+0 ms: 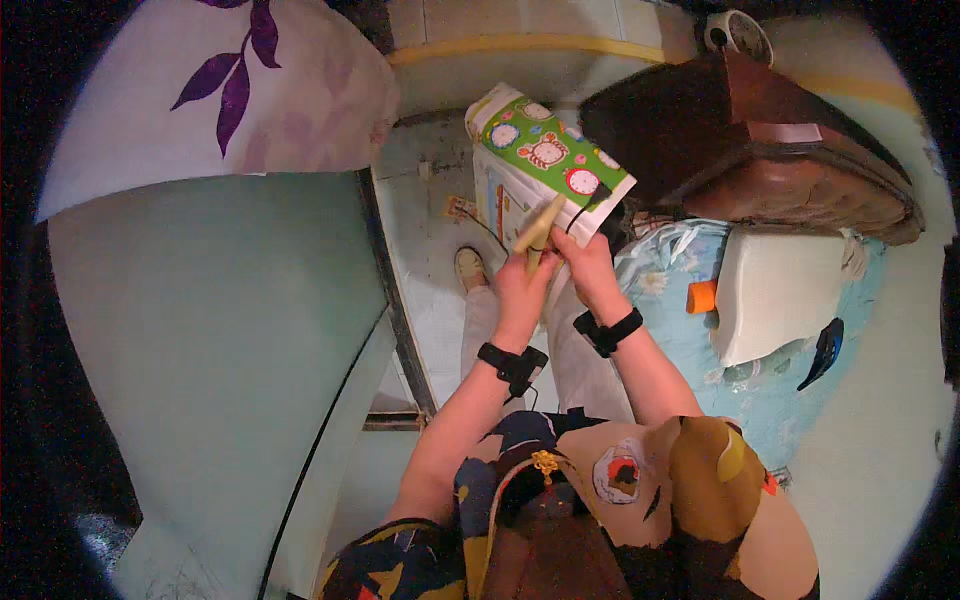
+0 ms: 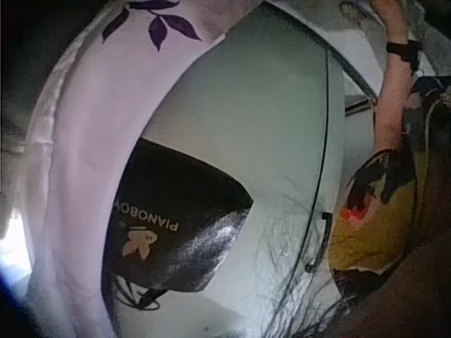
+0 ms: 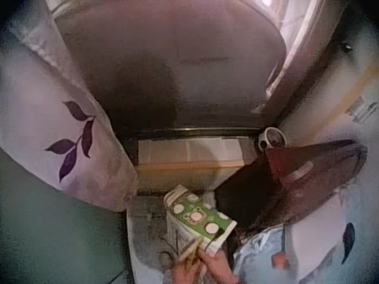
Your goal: The person mops the floor with a flat mop, moves a white board containing a yellow cloth, and picks up a children's book and a small item from the floor to place them on a shelf.
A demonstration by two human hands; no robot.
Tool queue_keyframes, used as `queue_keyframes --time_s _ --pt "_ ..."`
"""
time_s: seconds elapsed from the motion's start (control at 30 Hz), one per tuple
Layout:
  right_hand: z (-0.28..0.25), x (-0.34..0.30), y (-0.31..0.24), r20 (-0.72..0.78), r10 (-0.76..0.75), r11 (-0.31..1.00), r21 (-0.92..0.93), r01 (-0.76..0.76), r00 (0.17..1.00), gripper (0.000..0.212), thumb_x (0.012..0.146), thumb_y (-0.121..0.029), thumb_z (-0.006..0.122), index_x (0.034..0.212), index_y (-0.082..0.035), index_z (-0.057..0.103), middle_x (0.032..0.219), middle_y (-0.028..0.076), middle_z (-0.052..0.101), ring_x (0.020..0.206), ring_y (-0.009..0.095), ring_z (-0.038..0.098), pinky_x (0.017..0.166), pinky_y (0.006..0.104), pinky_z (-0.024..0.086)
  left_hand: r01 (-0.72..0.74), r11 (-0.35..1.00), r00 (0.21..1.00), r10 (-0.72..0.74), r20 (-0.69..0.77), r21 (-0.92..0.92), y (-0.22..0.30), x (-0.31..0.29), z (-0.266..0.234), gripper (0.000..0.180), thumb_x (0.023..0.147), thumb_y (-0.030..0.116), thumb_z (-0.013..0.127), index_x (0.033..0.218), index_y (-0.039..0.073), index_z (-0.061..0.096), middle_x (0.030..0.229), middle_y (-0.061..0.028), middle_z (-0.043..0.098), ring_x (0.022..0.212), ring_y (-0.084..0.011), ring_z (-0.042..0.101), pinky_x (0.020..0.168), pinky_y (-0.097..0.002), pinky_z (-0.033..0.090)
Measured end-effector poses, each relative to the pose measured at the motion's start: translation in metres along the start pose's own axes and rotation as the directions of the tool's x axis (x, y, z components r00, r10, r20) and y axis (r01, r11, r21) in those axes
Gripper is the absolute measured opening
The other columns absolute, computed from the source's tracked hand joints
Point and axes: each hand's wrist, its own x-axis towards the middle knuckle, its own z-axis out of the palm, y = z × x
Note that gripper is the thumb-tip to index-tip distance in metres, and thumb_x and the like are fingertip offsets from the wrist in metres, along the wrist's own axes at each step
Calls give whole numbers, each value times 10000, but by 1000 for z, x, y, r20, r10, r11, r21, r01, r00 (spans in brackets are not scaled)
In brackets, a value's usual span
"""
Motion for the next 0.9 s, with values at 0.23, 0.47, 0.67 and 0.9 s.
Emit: queue_keyframes --time_s 0.23,0.47,0.67,0.9 --pt "-14 21 -26 -92 -39 990 134 51 995 236 768 -79 597 958 58 569 886 82 617 755 149 577 669 268 451 189 940 976 -212 51 285 -29 -9 -77 275 736 174 636 903 -39 590 733 -118 630 644 -163 592 594 -287 455" --pt "-34 57 -22 -205 -134 991 -27 131 970 309 733 -215 649 855 64 596 807 122 630 681 176 583 623 298 441 231 909 970 -242 -12 348 -76 -19 -176 219 755 193 630 807 -14 580 664 -24 573 597 -111 520 554 -255 426" --pt "-36 48 -48 -116 -163 987 -32 160 980 273 771 -169 601 918 61 590 883 96 626 749 157 576 667 277 435 150 933 983 -175 48 328 -83 -19 -199 184 765 129 617 885 -1 567 769 -31 588 672 -124 542 590 -258 445" --pt "-22 46 -43 -13 -305 885 -374 278 952 313 764 -265 625 741 47 609 642 59 608 597 104 530 560 293 430 324 946 864 -299 -404 -8 -123 -22 -231 157 763 148 609 798 15 533 615 -45 554 477 -111 516 444 -237 411"
